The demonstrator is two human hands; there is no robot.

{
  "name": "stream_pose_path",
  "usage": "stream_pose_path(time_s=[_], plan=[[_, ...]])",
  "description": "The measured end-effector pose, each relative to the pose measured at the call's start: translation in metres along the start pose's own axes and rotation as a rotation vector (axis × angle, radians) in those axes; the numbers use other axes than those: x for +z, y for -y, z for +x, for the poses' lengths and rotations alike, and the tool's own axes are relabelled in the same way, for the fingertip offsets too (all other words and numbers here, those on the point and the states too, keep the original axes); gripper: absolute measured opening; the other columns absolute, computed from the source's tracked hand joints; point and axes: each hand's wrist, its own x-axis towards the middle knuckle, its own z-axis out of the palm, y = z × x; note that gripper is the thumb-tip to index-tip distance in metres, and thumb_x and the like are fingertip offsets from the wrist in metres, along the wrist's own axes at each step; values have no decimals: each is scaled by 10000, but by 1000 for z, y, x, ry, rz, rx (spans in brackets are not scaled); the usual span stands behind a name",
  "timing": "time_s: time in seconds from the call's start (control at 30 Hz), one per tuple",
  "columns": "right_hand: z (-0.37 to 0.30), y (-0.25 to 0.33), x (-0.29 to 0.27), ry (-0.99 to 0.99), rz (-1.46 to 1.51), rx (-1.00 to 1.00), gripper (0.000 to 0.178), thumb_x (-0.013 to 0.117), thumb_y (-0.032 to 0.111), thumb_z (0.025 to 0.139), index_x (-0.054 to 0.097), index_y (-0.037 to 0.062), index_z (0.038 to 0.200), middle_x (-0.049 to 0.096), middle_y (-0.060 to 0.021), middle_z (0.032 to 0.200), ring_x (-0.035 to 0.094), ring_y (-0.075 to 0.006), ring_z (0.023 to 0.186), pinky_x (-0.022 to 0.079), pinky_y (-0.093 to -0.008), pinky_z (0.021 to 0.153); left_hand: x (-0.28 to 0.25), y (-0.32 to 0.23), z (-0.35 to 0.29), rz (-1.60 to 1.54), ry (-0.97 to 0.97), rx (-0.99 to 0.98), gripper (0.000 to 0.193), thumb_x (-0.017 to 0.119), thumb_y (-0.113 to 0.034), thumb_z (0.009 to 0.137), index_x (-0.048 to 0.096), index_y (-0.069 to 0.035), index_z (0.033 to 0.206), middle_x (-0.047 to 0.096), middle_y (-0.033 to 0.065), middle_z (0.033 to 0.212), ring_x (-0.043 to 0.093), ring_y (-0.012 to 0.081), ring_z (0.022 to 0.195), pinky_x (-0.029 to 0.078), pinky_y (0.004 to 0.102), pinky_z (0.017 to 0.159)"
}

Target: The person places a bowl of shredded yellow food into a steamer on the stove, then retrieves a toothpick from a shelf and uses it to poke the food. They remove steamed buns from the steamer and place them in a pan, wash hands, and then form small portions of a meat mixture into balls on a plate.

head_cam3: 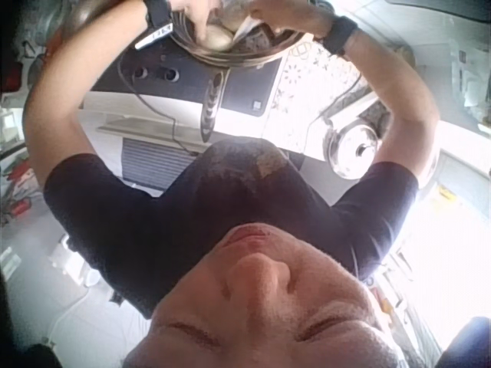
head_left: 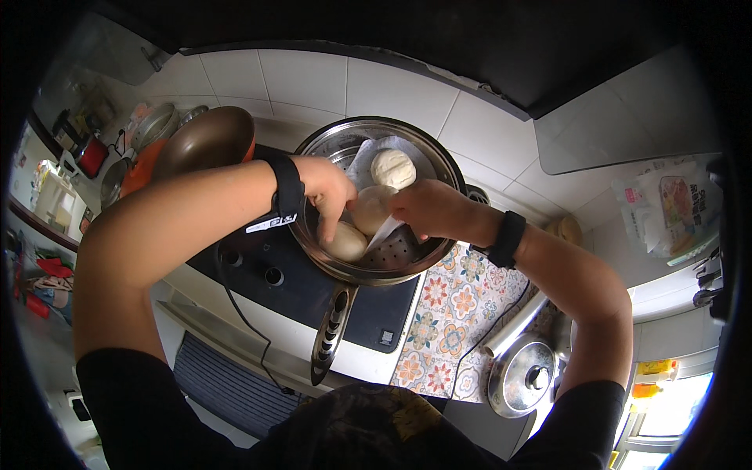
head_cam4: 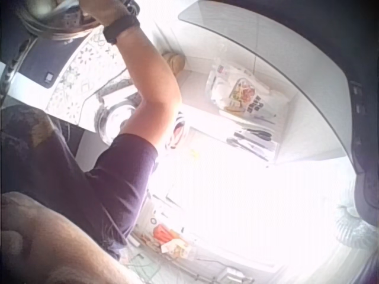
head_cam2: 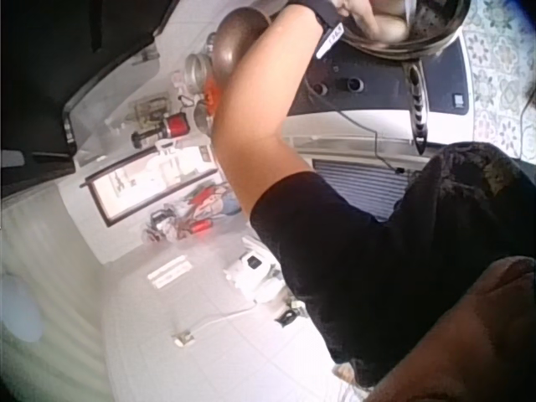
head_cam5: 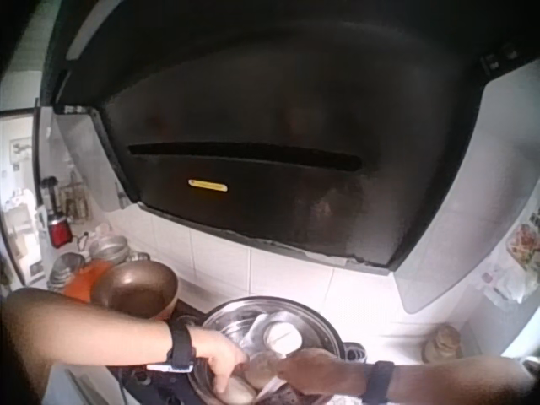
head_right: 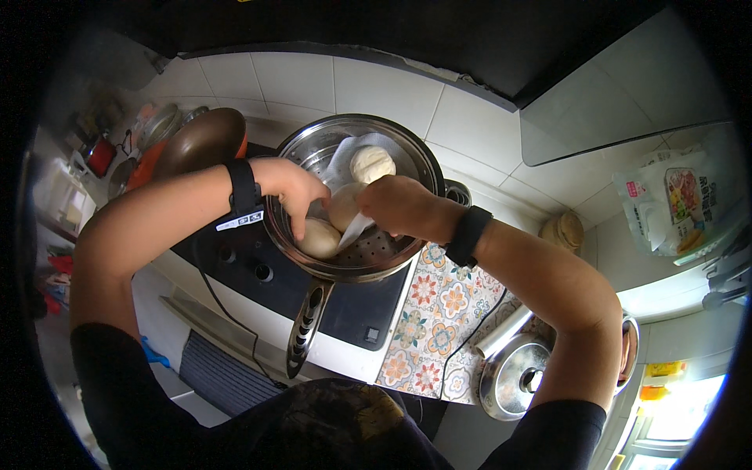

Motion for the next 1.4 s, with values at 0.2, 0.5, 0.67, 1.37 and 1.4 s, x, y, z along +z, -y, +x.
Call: stream_pose_path(time_s=[0.2,0.5,0.67,1.37,1.4], plan=[[1,-7,-13,28,629,499,182,461,80,889,610,-23,884,664,-108,721,688,-176,609,558,-266,581,11,-8,6,202,-42,-32,869,865,-367,526,513,29,1215,563,209,1199,546,320,1120,451,357,921],[-3,-16,-13,17,621,516,182,467,117,913,602,-4,895,654,-98,728,680,-162,620,553,-267,578,7,-16,-1,-38,-113,-143,455,751,-278,619,655,37,932,660,170,855,660,245,699,545,322,533],[-14,-11,-3,-7,203,133,127,516,120,884,584,19,849,629,-121,753,654,-206,660,508,-321,647,-17,-19,-28,-195,-159,-228,371,708,-250,641,636,75,806,641,153,708,635,225,528,529,313,461],[-6,-5,-4,-196,7,174,330,588,108,821,498,7,1122,619,-177,937,655,-267,814,531,-334,680,-61,-33,11,-506,-317,-341,422,409,-205,902,483,-77,1297,438,185,1326,488,327,1165,550,407,803],[-5,-5,-6,-148,32,199,328,582,99,823,495,-1,1124,613,-169,973,656,-258,831,532,-329,683,-60,-28,13,-525,-306,-270,444,418,-230,899,474,-42,1297,426,209,1323,488,347,1140,547,448,794]])
